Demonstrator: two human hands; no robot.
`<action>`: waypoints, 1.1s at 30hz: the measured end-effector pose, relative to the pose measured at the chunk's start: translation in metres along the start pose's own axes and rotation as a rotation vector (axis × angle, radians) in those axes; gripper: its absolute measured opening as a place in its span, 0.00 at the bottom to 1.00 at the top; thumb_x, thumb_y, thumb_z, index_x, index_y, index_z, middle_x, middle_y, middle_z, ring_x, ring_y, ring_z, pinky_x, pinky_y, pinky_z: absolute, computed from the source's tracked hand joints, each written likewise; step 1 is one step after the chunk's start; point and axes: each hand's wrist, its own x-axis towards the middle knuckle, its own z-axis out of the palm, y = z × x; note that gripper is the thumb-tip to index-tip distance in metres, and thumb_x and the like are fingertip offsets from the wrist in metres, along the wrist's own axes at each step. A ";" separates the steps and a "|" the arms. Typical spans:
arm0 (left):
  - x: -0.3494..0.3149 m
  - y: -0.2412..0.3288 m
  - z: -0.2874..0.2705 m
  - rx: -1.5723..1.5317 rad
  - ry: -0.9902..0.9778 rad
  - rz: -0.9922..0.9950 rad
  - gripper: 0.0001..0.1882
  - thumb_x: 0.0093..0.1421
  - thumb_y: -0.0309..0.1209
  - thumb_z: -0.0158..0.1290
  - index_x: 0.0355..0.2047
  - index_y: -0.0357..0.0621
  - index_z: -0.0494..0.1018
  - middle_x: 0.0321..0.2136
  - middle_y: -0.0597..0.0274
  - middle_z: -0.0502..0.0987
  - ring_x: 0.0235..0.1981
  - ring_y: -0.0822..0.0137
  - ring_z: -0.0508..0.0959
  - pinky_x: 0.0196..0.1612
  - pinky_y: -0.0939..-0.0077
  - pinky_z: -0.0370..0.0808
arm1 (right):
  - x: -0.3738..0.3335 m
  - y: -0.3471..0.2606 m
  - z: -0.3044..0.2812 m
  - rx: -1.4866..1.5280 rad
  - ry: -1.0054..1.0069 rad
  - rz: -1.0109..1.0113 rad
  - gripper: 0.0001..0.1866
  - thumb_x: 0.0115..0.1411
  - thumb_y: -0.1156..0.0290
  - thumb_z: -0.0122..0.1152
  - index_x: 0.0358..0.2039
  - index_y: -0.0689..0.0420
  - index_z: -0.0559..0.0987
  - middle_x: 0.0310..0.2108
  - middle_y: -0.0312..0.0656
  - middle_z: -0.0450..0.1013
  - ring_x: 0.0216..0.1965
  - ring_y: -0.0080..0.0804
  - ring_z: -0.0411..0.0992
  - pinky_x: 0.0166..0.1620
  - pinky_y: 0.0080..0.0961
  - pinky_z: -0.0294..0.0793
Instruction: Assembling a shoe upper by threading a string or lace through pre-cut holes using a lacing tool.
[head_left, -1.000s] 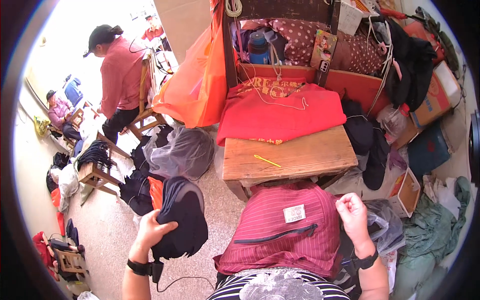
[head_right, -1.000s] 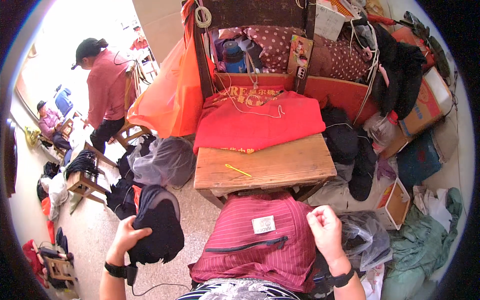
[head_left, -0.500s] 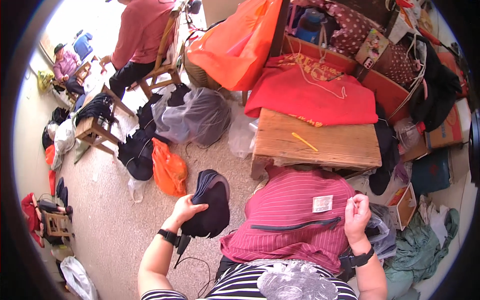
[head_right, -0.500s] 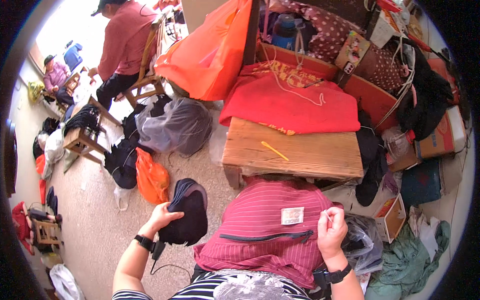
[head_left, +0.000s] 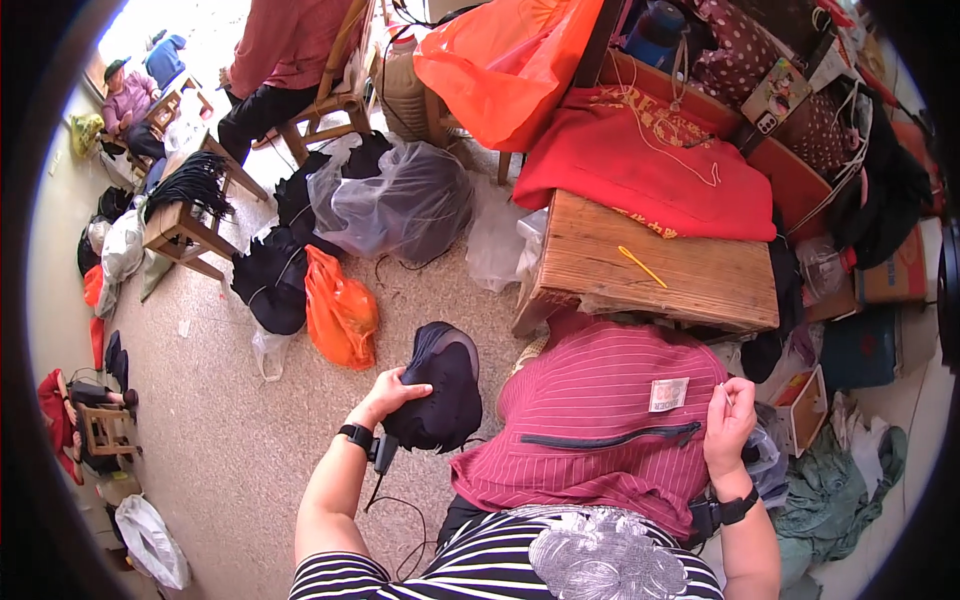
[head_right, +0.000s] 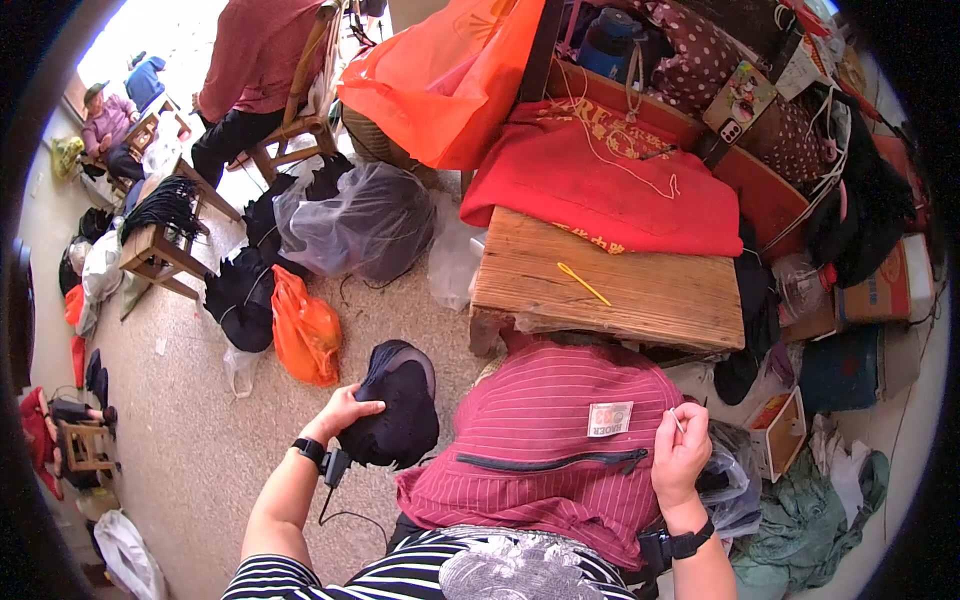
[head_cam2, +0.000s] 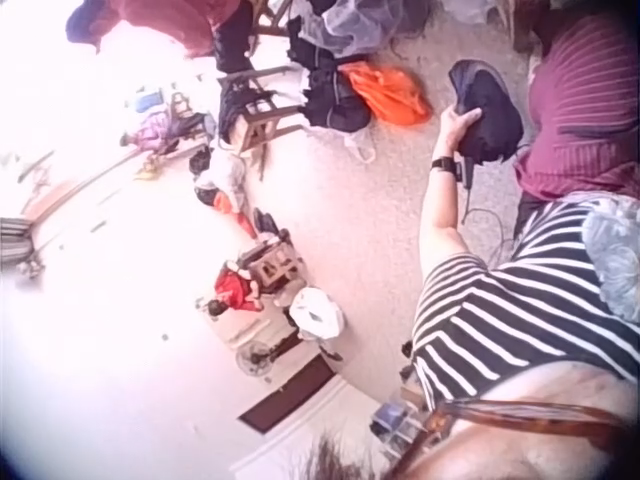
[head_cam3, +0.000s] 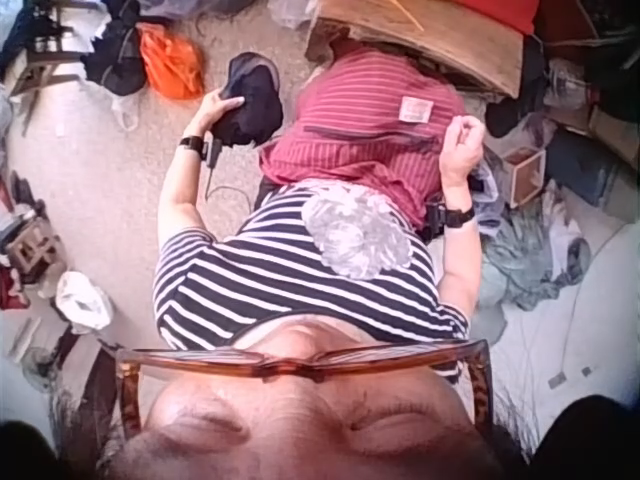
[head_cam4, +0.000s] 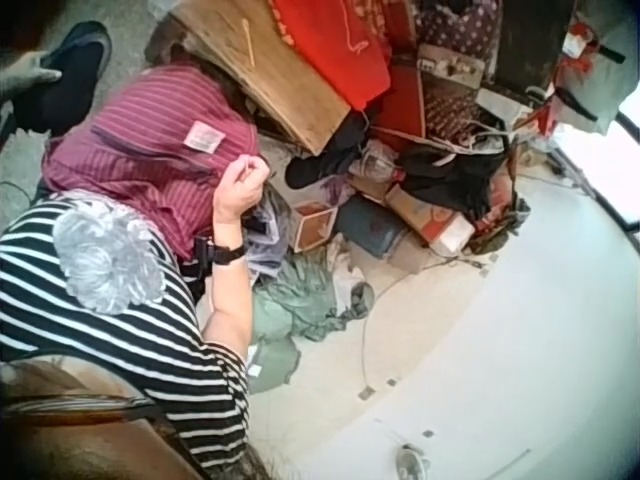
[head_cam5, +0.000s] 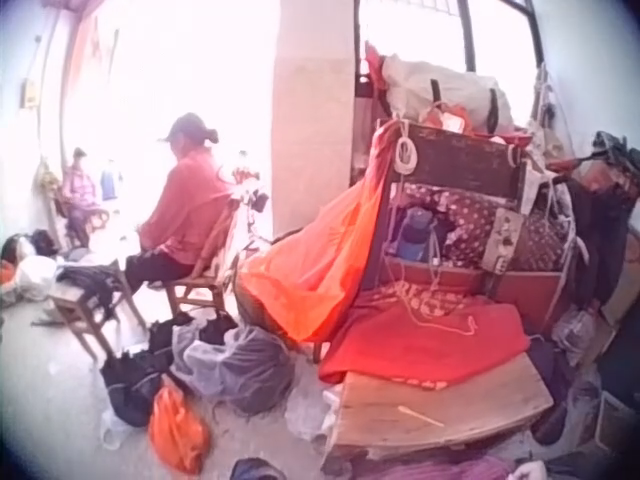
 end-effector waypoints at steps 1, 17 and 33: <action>0.000 -0.003 -0.001 -0.017 0.001 0.008 0.32 0.51 0.37 0.72 0.51 0.31 0.74 0.41 0.57 0.82 0.39 0.68 0.82 0.47 0.71 0.79 | 0.001 0.000 0.000 0.000 -0.006 -0.002 0.06 0.65 0.78 0.58 0.34 0.59 0.69 0.20 0.33 0.62 0.20 0.19 0.60 0.25 0.22 0.61; 0.039 -0.076 -0.023 0.640 0.189 -0.059 0.52 0.46 0.45 0.72 0.66 0.36 0.60 0.58 0.40 0.72 0.62 0.46 0.71 0.64 0.55 0.68 | 0.007 -0.007 0.012 0.057 -0.046 0.021 0.04 0.67 0.78 0.55 0.36 0.60 0.69 0.25 0.30 0.63 0.25 0.14 0.60 0.28 0.16 0.62; 0.060 -0.071 0.030 0.728 0.368 -0.014 0.55 0.48 0.38 0.71 0.70 0.38 0.50 0.66 0.40 0.59 0.66 0.44 0.63 0.67 0.57 0.65 | 0.008 0.002 0.011 0.063 -0.027 0.041 0.04 0.66 0.78 0.57 0.36 0.59 0.70 0.23 0.31 0.64 0.22 0.16 0.61 0.27 0.18 0.63</action>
